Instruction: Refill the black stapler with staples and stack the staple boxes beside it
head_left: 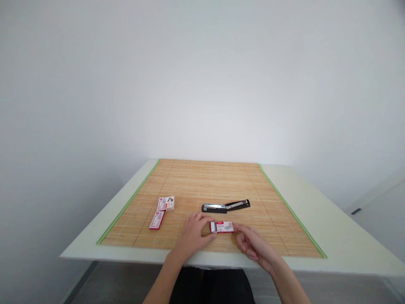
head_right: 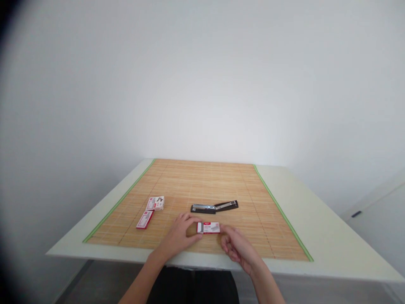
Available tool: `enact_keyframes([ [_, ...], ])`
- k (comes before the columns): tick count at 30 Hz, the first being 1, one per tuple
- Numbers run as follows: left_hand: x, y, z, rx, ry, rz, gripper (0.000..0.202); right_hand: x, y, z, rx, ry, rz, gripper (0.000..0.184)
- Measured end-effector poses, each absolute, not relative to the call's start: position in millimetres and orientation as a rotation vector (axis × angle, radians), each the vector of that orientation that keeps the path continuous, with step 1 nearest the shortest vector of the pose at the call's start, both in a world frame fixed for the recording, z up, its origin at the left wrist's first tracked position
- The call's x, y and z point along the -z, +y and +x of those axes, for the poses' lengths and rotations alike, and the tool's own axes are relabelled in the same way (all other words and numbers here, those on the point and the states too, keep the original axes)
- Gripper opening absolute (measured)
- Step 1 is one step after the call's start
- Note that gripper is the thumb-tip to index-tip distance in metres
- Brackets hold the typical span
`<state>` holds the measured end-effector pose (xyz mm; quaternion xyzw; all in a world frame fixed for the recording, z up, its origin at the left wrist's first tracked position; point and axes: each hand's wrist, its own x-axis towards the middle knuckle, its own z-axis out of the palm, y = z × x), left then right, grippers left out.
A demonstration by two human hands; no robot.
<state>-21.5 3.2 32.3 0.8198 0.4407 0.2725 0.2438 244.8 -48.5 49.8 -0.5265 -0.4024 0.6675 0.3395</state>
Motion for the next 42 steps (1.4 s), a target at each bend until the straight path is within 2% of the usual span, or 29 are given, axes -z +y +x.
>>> enact_keyframes([
  [3, -30, 4, -18, -0.776, 1.211, 2.226, 0.029, -51, -46, 251, -1.614, -1.102, -1.499, 0.052],
  [6, -26, 4, -17, -0.795, 1.222, 2.235, 0.027, -55, -42, 255, -1.322, -1.304, -1.657, 0.058],
  [9, -25, 4, -17, -0.798, 1.246, 2.255, 0.027, -58, -35, 244, -1.063, -1.725, -1.612, 0.061],
  [14, -28, 2, -21, -0.813, 1.206, 2.253, 0.03, -55, -26, 230, -0.734, -2.092, -1.651, 0.041],
  [22, -26, 1, -19, -0.853, 1.244, 2.245, 0.031, -58, -23, 241, -0.72, -2.081, -1.681, 0.043],
  [27, -26, 1, -18, -0.856, 1.241, 2.244, 0.032, -74, -12, 208, -0.582, -2.193, -1.66, 0.018],
  [32, -28, 1, -19, -0.843, 1.238, 2.226, 0.033, -78, 7, 186, -0.427, -2.362, -1.749, 0.013],
  [37, -27, 2, -19, -0.829, 1.248, 2.219, 0.033, -81, 16, 185, -0.462, -2.366, -1.696, 0.009],
  [42, -25, 3, -19, -0.842, 1.249, 2.217, 0.033, -76, 11, 209, -0.686, -2.104, -1.588, 0.015],
])
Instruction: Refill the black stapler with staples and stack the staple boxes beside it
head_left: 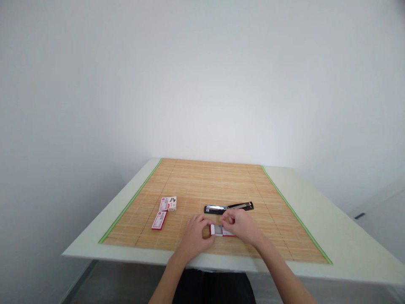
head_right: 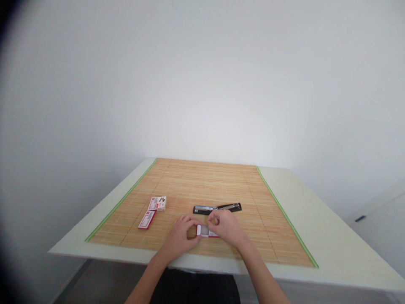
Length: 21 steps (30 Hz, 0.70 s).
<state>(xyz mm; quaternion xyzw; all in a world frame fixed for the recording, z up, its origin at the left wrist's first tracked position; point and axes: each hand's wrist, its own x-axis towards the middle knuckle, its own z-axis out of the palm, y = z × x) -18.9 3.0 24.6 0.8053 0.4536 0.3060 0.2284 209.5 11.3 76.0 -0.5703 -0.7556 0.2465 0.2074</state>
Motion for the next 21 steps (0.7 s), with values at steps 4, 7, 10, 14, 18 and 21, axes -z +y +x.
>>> enact_keyframes([
  [4, -24, 3, -19, -0.852, 1.248, 2.221, 0.031, -62, 2, 234, -0.819, -1.924, -1.541, 0.021],
  [7, -24, 3, -18, -0.852, 1.265, 2.227, 0.03, -53, -7, 245, -0.851, -1.859, -1.539, 0.025],
  [10, -24, 4, -18, -0.816, 1.278, 2.224, 0.027, -47, -15, 252, -0.851, -1.839, -1.534, 0.03],
  [14, -26, 3, -19, -0.844, 1.256, 2.186, 0.037, -43, -21, 262, -0.833, -1.843, -1.537, 0.032],
  [18, -27, 2, -22, -0.875, 1.226, 2.127, 0.045, -42, -23, 270, -0.833, -1.848, -1.557, 0.04],
  [21, -29, 2, -22, -0.837, 1.213, 2.135, 0.042, -44, -24, 269, -0.886, -1.938, -1.567, 0.048],
])
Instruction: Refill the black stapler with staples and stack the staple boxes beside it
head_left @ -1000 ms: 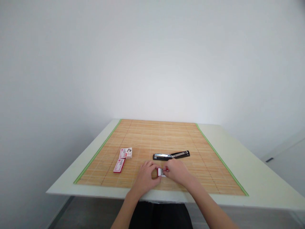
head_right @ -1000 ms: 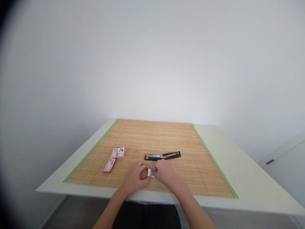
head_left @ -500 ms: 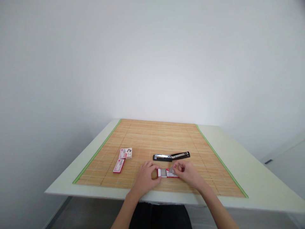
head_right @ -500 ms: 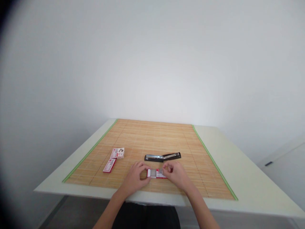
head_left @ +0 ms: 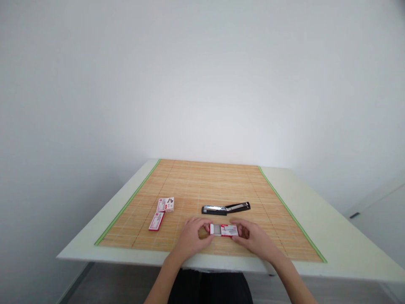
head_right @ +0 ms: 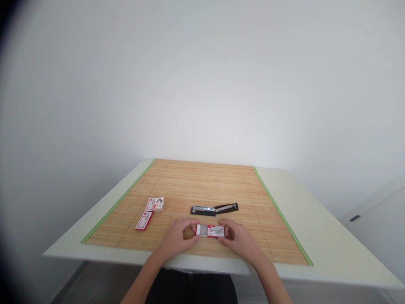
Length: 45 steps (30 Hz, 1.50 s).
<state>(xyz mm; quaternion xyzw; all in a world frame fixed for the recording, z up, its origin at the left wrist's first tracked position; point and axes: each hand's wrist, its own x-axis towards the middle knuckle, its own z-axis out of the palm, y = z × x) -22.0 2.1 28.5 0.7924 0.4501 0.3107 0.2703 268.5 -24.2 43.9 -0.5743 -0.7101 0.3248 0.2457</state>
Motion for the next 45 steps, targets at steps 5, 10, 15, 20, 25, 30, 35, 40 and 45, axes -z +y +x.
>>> enact_keyframes([
  [5, -34, 1, -20, -0.771, 1.12, 2.194, 0.046, -51, -25, 248, -0.808, -2.014, -1.535, 0.035],
  [10, -36, -3, -18, -0.76, 1.093, 2.199, 0.052, -53, -24, 232, -0.798, -2.023, -1.524, 0.034],
  [15, -30, 10, -18, -0.925, 1.264, 2.108, 0.029, -55, -22, 234, -0.776, -2.01, -1.565, 0.041],
  [20, -30, 44, -16, -0.999, 1.544, 2.132, 0.048, -61, -18, 226, -0.676, -2.032, -1.584, 0.031],
  [25, -27, 58, -10, -0.763, 1.449, 2.216, 0.034, -60, -13, 218, -0.627, -2.062, -1.601, 0.023],
  [30, -26, 45, -11, -0.757, 1.344, 2.225, 0.034, -62, 0, 216, -0.565, -2.015, -1.595, 0.029],
  [35, -26, 36, -9, -0.756, 1.325, 2.229, 0.033, -68, 12, 211, -0.58, -2.067, -1.566, 0.028],
  [40, -27, 34, -8, -0.752, 1.347, 2.224, 0.029, -67, 14, 204, -0.59, -2.124, -1.587, 0.027],
  [45, -28, 33, -8, -0.753, 1.355, 2.226, 0.028, -70, 12, 202, -0.571, -2.164, -1.594, 0.026],
])
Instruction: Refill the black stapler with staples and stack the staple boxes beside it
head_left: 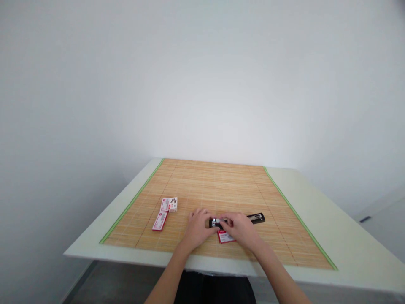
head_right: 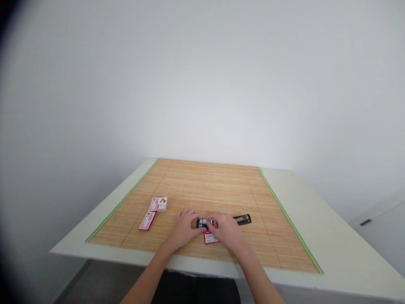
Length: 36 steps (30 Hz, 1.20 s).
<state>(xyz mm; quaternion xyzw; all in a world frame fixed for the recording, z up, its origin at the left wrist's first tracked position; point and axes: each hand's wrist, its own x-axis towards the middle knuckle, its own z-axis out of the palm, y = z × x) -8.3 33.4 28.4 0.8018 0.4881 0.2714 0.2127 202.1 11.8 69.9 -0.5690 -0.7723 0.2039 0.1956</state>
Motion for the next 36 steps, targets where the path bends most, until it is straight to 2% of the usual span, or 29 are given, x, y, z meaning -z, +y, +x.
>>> enact_keyframes([
  [3, -27, 34, -9, -0.763, 1.344, 2.222, 0.029, -74, 10, 208, -0.524, -2.161, -1.626, 0.028],
  [10, -24, 35, -9, -0.786, 1.346, 2.203, 0.032, -72, 5, 215, -0.427, -2.188, -1.719, 0.018],
  [16, -24, 35, -9, -0.787, 1.337, 2.207, 0.034, -68, -1, 201, -0.448, -2.185, -1.645, 0.023],
  [20, -24, 35, -10, -0.785, 1.333, 2.197, 0.034, -76, -8, 242, -0.43, -1.999, -1.724, 0.036],
  [24, -23, 36, -11, -0.794, 1.315, 2.186, 0.035, -74, -19, 309, -0.315, -1.592, -1.897, 0.059],
  [25, -23, 36, -11, -0.794, 1.314, 2.185, 0.035, -70, -22, 321, -0.35, -1.517, -1.898, 0.064],
  [28, -24, 36, -11, -0.792, 1.317, 2.177, 0.034, -56, -27, 334, -0.723, -1.436, -1.749, 0.072],
  [31, -24, 35, -10, -0.788, 1.315, 2.168, 0.033, -51, -24, 320, -0.968, -1.364, -1.512, 0.067],
  [36, -27, 34, -11, -0.777, 1.327, 2.176, 0.032, -79, -6, 274, -0.85, -1.54, -1.402, 0.051],
])
